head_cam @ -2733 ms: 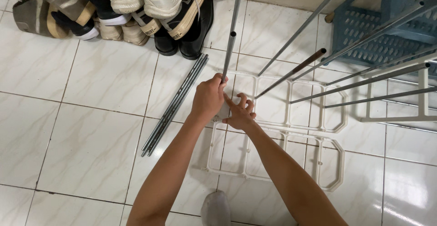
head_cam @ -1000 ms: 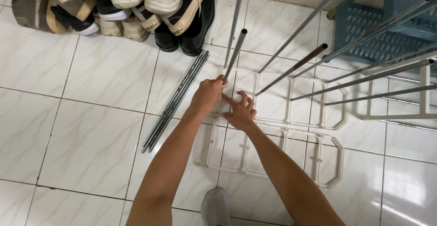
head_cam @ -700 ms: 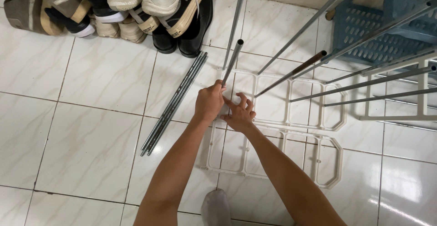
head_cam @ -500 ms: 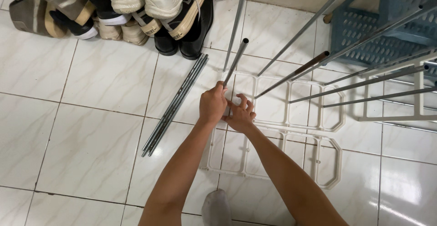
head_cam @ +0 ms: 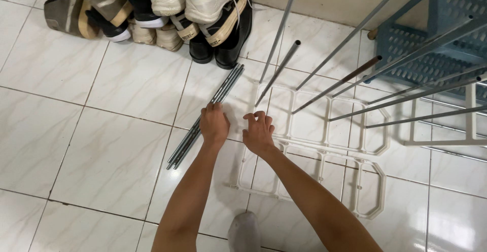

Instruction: The person assembles a shoe rack by inserting metal poles into a white plastic base frame. They systematically place each pole into designated slots and then attach a second plastic frame on top to complete the structure.

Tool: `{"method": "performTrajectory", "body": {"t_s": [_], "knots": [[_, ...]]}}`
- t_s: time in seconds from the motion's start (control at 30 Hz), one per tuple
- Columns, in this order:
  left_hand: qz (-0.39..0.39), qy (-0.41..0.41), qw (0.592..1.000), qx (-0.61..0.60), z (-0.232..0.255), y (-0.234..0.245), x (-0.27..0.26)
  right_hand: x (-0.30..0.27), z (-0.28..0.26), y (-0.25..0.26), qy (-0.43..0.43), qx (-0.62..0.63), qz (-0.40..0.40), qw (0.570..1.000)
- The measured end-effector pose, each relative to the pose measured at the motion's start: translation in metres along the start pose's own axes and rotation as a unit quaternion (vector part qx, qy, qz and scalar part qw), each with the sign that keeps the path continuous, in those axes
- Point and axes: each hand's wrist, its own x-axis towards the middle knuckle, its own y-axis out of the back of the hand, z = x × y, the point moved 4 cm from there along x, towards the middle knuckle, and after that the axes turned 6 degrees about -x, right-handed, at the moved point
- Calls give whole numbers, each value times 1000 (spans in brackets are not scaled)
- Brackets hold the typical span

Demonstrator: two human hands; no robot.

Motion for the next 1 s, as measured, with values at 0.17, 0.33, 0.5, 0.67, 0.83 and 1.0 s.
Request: {"method": "performTrajectory", "body": {"t_s": [0.17, 0.33, 0.5, 0.67, 0.83, 1.0], "knots": [[-64, 32, 994, 79, -37, -9, -15, 0, -3, -5, 16, 1, -1, 1000], [-65, 9, 995, 79, -39, -11, -14, -2, 3, -14, 1, 8, -5, 1000], [-115, 62, 991, 29, -14, 4, -7, -4, 10, -19, 44, 73, 3, 996], [-71, 128, 966, -215, 24, 25, 4, -2, 8, -14, 76, 234, -109, 963], [-90, 195, 872, -440, 57, 36, 12, -15, 4, 38, 84, 223, -110, 965], [-119, 139, 814, -552, 99, 44, -1, -46, 22, 122, 102, 0, -146, 984]]}}
